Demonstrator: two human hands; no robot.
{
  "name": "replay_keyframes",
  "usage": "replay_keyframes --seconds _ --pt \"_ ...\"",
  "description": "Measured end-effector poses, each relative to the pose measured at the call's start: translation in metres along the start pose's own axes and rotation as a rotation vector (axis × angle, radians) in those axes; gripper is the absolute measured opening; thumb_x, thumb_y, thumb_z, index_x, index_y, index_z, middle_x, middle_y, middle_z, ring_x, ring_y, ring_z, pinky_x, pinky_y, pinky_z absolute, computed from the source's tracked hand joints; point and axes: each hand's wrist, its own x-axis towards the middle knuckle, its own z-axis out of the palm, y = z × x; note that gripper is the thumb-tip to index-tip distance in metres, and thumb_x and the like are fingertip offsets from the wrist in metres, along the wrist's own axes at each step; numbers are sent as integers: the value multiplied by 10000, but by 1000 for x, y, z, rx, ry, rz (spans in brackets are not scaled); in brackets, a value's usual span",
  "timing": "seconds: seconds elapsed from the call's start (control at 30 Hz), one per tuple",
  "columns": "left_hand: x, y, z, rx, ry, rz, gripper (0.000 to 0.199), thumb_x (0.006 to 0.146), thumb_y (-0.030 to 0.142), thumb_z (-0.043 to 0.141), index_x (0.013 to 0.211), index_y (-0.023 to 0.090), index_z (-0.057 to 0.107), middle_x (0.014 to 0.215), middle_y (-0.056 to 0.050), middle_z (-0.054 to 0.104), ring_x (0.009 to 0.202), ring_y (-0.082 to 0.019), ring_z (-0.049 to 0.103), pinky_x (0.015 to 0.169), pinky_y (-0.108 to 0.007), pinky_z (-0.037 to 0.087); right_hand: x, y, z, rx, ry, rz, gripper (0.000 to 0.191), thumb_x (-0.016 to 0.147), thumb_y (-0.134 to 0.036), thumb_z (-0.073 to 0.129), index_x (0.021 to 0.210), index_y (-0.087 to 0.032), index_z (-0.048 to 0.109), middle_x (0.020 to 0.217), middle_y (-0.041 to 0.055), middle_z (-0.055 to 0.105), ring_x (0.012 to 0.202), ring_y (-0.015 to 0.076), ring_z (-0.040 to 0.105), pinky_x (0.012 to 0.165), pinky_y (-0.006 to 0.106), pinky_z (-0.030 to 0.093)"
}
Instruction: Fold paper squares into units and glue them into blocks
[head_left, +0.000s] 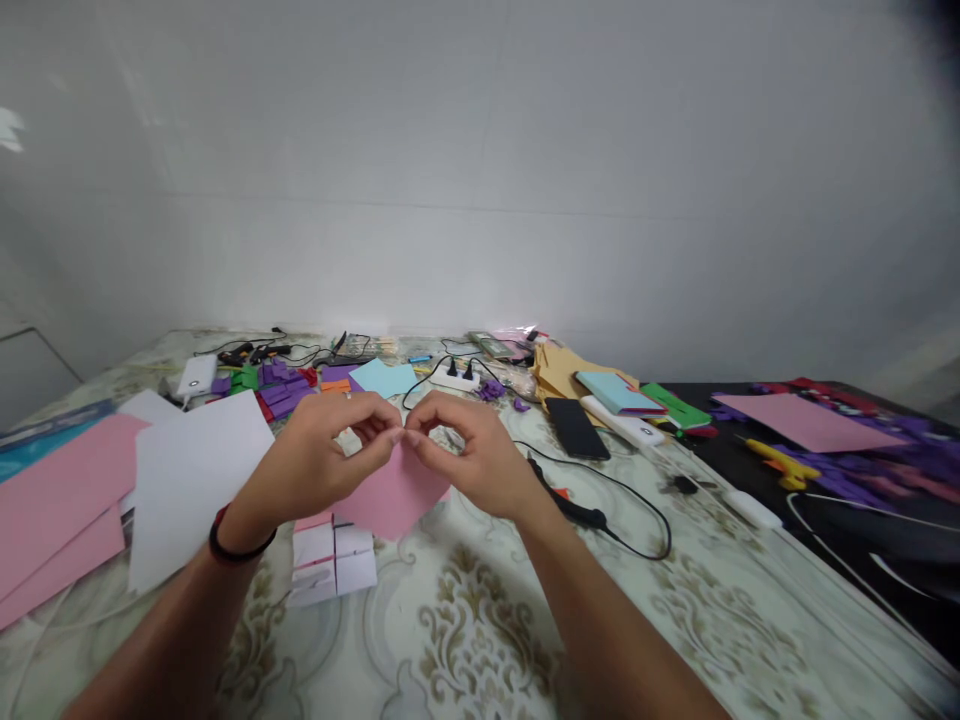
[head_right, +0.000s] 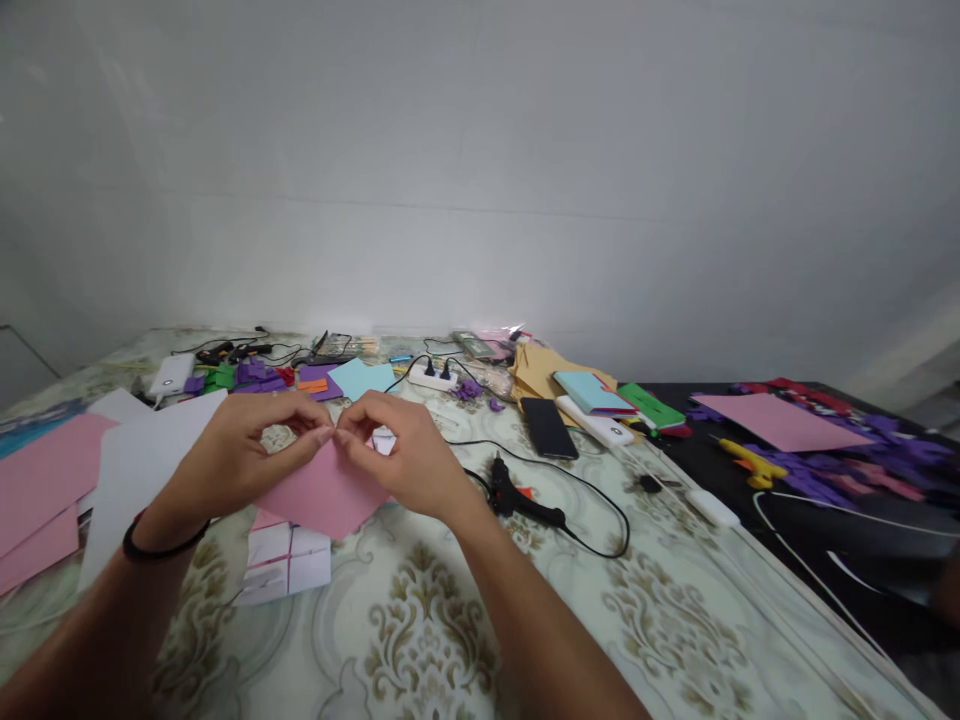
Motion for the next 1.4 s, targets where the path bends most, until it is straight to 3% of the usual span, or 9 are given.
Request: replay_keyframes --seconds 0.17,0.33,0.43,0.6,0.7,0.77,1.0,1.17,1.4 --pt "-8 10 -16 -64 71 -12 103 927 158 678 847 190 735 775 18 749 688 -111 654 675 -233 506 -6 -18 2 -20 -39 -59 129 916 -151 588 809 -202 642 799 -2 666 737 130 586 715 263 476" --pt "-25 5 -48 -147 533 -140 124 826 115 754 776 225 777 761 51 750 693 -123 616 634 -248 472 -14 -32 1 -36 -81 -74 161 917 -168 596 769 -210 645 779 3 688 723 142 615 715 273 486" --pt "-35 -10 -59 -152 663 -230 83 806 137 776 785 217 783 754 54 743 695 -121 602 616 -240 451 -19 -31 -3 -70 -99 -56 164 930 -174 588 777 -208 635 779 -2 685 713 136 606 703 264 469" --pt "-58 -24 -32 -247 362 -385 107 827 274 802 827 182 747 724 25 716 651 -106 607 585 -208 471 -46 -10 -17 -172 -263 100 157 970 -234 551 851 -199 646 817 15 686 722 148 599 678 266 434" --pt "-75 -24 2 -443 -55 -541 204 825 331 810 845 158 703 668 9 687 553 -115 622 515 -215 486 -69 19 -25 -193 -363 270 197 997 -299 516 877 -195 632 826 25 671 727 160 585 663 269 422" --pt "-85 -22 24 -580 -211 -616 225 853 345 782 853 157 658 639 17 666 514 -122 636 501 -221 509 -84 40 -26 -146 -419 367 219 1009 -341 494 885 -198 604 817 21 657 733 165 589 666 273 429" --pt "-109 -18 70 -476 -207 -390 341 977 275 615 1303 175 608 730 19 680 598 -110 627 602 -220 514 -113 93 -9 7 -273 555 276 1034 -430 444 869 -216 499 724 -24 569 677 158 558 662 282 451" --pt "-118 -6 83 -250 -441 -278 366 991 289 579 1345 220 643 935 -35 780 701 -138 665 694 -255 511 -119 85 2 -152 -274 504 218 1046 -340 435 882 -216 506 690 -46 515 624 143 477 607 268 346" --pt "-122 -17 96 -197 -540 -401 394 990 193 526 1365 258 630 1223 -60 775 929 -198 748 859 -305 550 -120 78 -2 -86 -257 553 169 1019 -317 503 897 -209 545 722 -29 586 633 134 526 602 251 390"
